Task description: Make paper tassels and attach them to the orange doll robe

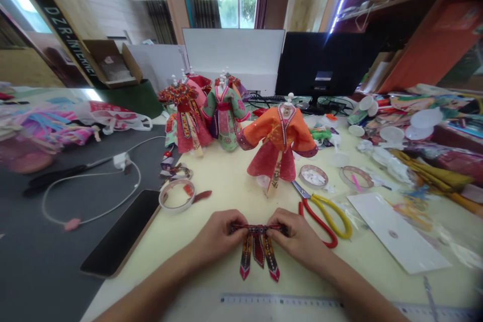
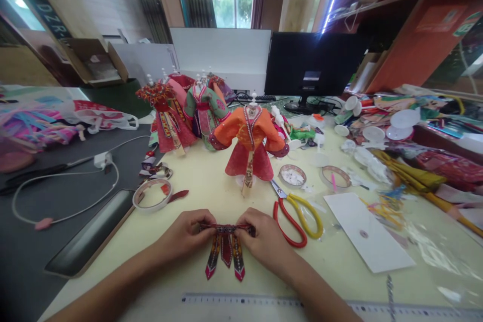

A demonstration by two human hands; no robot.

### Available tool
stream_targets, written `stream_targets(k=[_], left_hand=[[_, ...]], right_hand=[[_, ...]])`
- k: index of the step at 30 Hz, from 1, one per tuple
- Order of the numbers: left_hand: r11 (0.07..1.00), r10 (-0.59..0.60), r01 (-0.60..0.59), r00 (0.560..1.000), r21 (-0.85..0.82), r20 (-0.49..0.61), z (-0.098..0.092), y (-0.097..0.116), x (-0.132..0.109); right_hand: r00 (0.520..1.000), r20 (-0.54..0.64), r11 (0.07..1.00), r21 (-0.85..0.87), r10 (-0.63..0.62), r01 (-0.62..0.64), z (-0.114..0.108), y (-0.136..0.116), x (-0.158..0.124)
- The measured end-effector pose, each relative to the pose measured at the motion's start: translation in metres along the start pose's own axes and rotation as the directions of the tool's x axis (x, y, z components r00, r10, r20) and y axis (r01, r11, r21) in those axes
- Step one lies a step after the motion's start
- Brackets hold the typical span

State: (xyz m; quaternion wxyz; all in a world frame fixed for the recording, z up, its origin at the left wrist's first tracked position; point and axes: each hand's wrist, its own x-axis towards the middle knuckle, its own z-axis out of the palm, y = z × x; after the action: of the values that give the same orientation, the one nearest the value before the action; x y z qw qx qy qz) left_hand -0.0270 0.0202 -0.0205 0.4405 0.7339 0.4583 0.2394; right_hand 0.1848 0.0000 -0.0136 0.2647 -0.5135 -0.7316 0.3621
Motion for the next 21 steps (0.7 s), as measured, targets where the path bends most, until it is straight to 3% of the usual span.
stream_targets(k=[6,14,21], left_hand=[[1.000,0.016,-0.016,1.000,0.008,-0.015,-0.002,0.005,0.000],[0.996,0.036,-0.039,0.998,-0.077,-0.052,-0.005,0.011,0.001],[0.993,-0.017,0.006,0.996,-0.115,-0.091,-0.003,0.021,0.004]], right_hand=[[0.999,-0.016,0.998,0.053,0.034,-0.033,0.001,-0.002,-0.001],[0.998,-0.031,0.936,0.349,0.061,-0.046,-0.001,-0.002,0.001],[0.986,-0.085,0.866,0.493,0.141,-0.081,-0.004,0.001,0.002]])
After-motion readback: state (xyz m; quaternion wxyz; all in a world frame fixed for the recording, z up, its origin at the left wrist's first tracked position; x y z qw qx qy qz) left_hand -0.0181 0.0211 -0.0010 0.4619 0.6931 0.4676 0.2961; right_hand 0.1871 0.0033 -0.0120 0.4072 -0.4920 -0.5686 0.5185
